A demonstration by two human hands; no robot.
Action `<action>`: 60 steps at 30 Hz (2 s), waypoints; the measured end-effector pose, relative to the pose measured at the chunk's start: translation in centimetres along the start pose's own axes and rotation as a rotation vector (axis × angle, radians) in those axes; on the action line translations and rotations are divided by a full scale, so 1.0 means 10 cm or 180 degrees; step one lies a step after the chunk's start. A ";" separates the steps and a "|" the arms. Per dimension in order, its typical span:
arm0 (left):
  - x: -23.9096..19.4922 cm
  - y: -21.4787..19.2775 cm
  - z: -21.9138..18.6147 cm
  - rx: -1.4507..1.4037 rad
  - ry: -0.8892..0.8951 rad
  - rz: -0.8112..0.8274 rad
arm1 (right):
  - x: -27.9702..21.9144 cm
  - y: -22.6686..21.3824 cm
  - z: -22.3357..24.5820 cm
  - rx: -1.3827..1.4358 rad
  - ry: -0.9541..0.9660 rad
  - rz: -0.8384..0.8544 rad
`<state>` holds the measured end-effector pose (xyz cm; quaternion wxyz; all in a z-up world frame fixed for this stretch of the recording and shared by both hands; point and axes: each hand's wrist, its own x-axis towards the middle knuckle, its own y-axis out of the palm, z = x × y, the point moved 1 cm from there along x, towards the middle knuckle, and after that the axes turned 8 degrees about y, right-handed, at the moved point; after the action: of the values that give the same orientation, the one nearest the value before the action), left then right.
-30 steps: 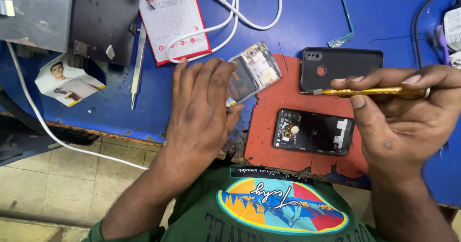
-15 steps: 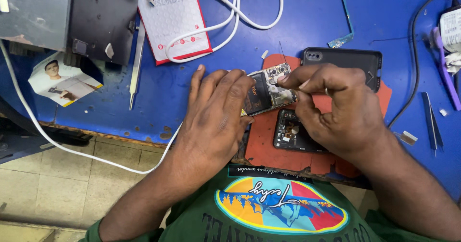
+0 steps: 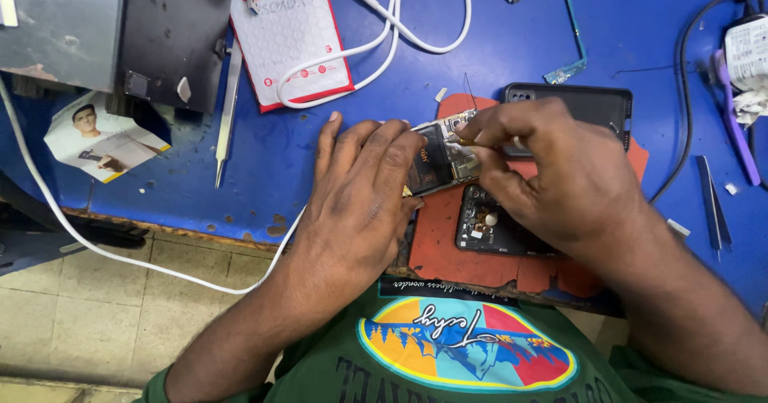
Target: The person reassembles a smartphone by placing the back cover and pressing the edges. They then connect a charging cable and use a small brush to clean the motherboard on the workbench.
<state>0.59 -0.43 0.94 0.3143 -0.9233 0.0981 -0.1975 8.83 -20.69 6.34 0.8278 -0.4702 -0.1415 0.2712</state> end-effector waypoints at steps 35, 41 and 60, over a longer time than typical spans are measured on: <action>0.10 0.09 -0.07 0.0307 -0.0054 -0.0044 | 0.22 -0.16 0.11 0.0239 -0.0279 0.0283; 0.09 0.11 -0.08 0.0409 -0.0035 -0.0048 | 0.20 -0.07 0.07 -0.0144 -0.0084 0.0322; 0.15 -0.01 -0.13 0.0099 -0.0083 -0.0078 | -1.64 -0.36 -1.00 0.0531 0.1924 -0.1891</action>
<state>1.41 -1.49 2.43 0.3275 -0.9220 0.0797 -0.1907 1.48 -38.75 4.59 0.9094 -0.3988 0.0005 -0.1183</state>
